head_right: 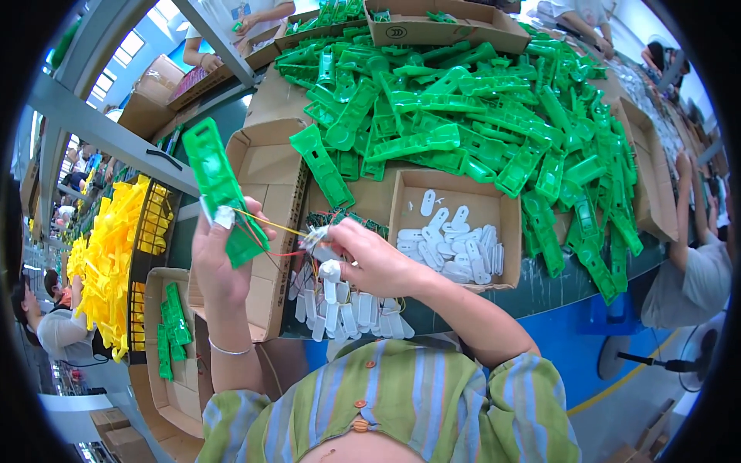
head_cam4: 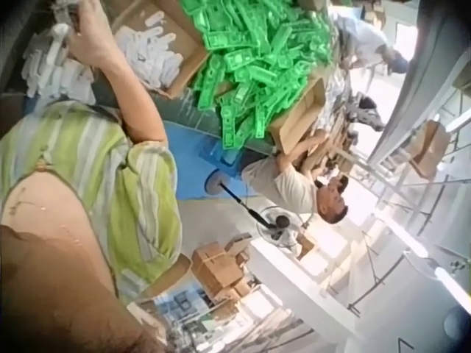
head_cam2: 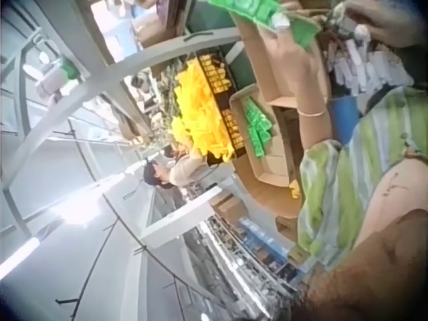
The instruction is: Assembling plastic lighting components with integrated wiring at a factory workstation.
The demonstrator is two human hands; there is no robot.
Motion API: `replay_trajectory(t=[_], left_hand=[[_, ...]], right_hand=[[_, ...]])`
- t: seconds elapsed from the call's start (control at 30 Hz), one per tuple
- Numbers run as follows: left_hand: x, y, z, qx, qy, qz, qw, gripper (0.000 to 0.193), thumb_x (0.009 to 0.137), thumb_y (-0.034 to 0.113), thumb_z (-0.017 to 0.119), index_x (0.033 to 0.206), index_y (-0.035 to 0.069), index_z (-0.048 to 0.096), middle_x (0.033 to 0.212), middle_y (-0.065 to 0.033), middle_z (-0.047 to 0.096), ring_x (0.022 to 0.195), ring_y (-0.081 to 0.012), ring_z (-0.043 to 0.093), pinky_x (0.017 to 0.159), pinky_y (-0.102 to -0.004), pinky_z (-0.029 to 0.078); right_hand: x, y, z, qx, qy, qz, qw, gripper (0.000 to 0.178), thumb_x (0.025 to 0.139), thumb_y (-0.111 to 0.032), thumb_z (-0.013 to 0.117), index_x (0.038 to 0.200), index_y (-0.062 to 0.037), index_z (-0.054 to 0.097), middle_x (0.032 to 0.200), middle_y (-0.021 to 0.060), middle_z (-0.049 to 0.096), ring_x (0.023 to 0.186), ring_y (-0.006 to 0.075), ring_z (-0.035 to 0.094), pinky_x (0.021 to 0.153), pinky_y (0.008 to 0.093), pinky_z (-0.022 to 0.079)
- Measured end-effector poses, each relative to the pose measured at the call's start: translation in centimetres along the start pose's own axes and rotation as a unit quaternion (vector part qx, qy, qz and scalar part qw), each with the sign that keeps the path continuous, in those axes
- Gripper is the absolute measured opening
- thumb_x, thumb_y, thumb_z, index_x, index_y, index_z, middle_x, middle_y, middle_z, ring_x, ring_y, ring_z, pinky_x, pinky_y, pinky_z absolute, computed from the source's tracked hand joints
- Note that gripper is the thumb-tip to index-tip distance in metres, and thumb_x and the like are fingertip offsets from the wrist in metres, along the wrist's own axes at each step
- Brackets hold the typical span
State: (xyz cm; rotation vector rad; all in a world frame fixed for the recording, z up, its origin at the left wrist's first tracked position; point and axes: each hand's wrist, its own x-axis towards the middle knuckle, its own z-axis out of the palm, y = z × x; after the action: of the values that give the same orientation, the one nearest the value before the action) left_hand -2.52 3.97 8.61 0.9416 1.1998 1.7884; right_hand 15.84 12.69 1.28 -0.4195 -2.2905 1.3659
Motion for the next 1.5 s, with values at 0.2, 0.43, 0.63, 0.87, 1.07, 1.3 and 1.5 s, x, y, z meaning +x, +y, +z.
replay_trajectory(t=[0.2, 0.43, 0.63, 0.87, 1.07, 1.3, 1.5], left_hand=[[-0.5, -3.6, -0.2, -0.024, 0.033, -0.044, 0.998, 0.023, 0.093, 0.015, 0.046, 0.110, -0.001, 0.045, 0.094, -0.0152, 0.060, 0.080, -0.0237, 0.064, 0.069, -0.0371, 0.056], [-1.2, -6.8, 0.2, -0.116, -0.007, -0.227, 0.967, 0.024, 0.093, 0.016, 0.046, 0.109, -0.001, 0.046, 0.092, -0.0149, 0.060, 0.078, -0.0248, 0.064, 0.067, -0.0378, 0.056], [-1.6, -7.1, 0.3, -0.248, -0.043, -0.252, 0.934, 0.026, 0.092, 0.016, 0.045, 0.110, -0.002, 0.048, 0.094, -0.0158, 0.062, 0.079, -0.0240, 0.063, 0.067, -0.0335, 0.054], [-1.5, -7.3, -0.5, -0.270, -0.007, -0.231, 0.935, 0.028, 0.093, 0.018, 0.042, 0.109, -0.004, 0.048, 0.095, -0.0170, 0.060, 0.080, -0.0238, 0.062, 0.066, -0.0352, 0.054], [-1.6, -5.8, -0.9, -0.214, 0.001, -0.181, 0.960, 0.027, 0.093, 0.018, 0.043, 0.109, -0.004, 0.046, 0.094, -0.0176, 0.059, 0.077, -0.0242, 0.062, 0.065, -0.0390, 0.056], [-1.9, -1.0, 1.2, -0.143, -0.061, -0.085, 0.984, 0.031, 0.094, 0.018, 0.044, 0.117, -0.003, 0.042, 0.096, -0.0187, 0.058, 0.078, -0.0245, 0.063, 0.065, -0.0376, 0.057], [-2.2, -1.8, 1.2, -0.157, -0.127, -0.064, 0.977, 0.039, 0.093, 0.020, 0.049, 0.125, 0.000, 0.038, 0.101, -0.0181, 0.056, 0.084, -0.0236, 0.062, 0.070, -0.0351, 0.055]], right_hand=[[-0.6, -1.2, 1.3, -0.070, 0.124, -0.059, 0.988, 0.038, 0.075, 0.008, 0.058, 0.109, 0.0024, 0.043, 0.075, 0.0062, 0.053, 0.061, 0.0182, 0.056, 0.059, 0.0254, 0.046], [-0.4, -0.3, -1.2, 0.529, 0.002, -0.060, 0.846, 0.032, 0.090, -0.004, 0.050, 0.121, 0.0010, 0.041, 0.082, 0.0069, 0.056, 0.076, 0.0123, 0.058, 0.070, 0.0240, 0.047], [-0.3, 0.8, -0.8, 0.469, 0.054, 0.036, 0.881, 0.029, 0.091, -0.008, 0.052, 0.118, -0.0004, 0.043, 0.086, 0.0043, 0.056, 0.077, 0.0085, 0.057, 0.071, 0.0224, 0.047], [-1.0, 1.8, -1.3, 0.469, -0.002, -0.014, 0.883, 0.026, 0.090, -0.009, 0.056, 0.113, -0.0017, 0.045, 0.084, 0.0058, 0.059, 0.076, 0.0079, 0.057, 0.065, 0.0210, 0.046], [-1.7, 3.0, -2.8, 0.552, 0.029, -0.068, 0.830, 0.023, 0.087, -0.008, 0.058, 0.107, -0.0014, 0.049, 0.083, 0.0071, 0.057, 0.075, 0.0171, 0.055, 0.072, 0.0309, 0.044], [0.0, -1.0, -3.4, -0.134, 0.140, -0.078, 0.978, 0.055, 0.068, 0.000, 0.068, 0.120, -0.0047, 0.050, 0.114, 0.0149, 0.053, 0.109, 0.0270, 0.051, 0.090, 0.0355, 0.044], [-1.1, 0.0, 2.9, 0.182, -0.202, 0.012, 0.962, 0.030, 0.079, 0.000, 0.059, 0.109, -0.0043, 0.060, 0.082, 0.0075, 0.063, 0.080, 0.0165, 0.061, 0.070, 0.0316, 0.048]])
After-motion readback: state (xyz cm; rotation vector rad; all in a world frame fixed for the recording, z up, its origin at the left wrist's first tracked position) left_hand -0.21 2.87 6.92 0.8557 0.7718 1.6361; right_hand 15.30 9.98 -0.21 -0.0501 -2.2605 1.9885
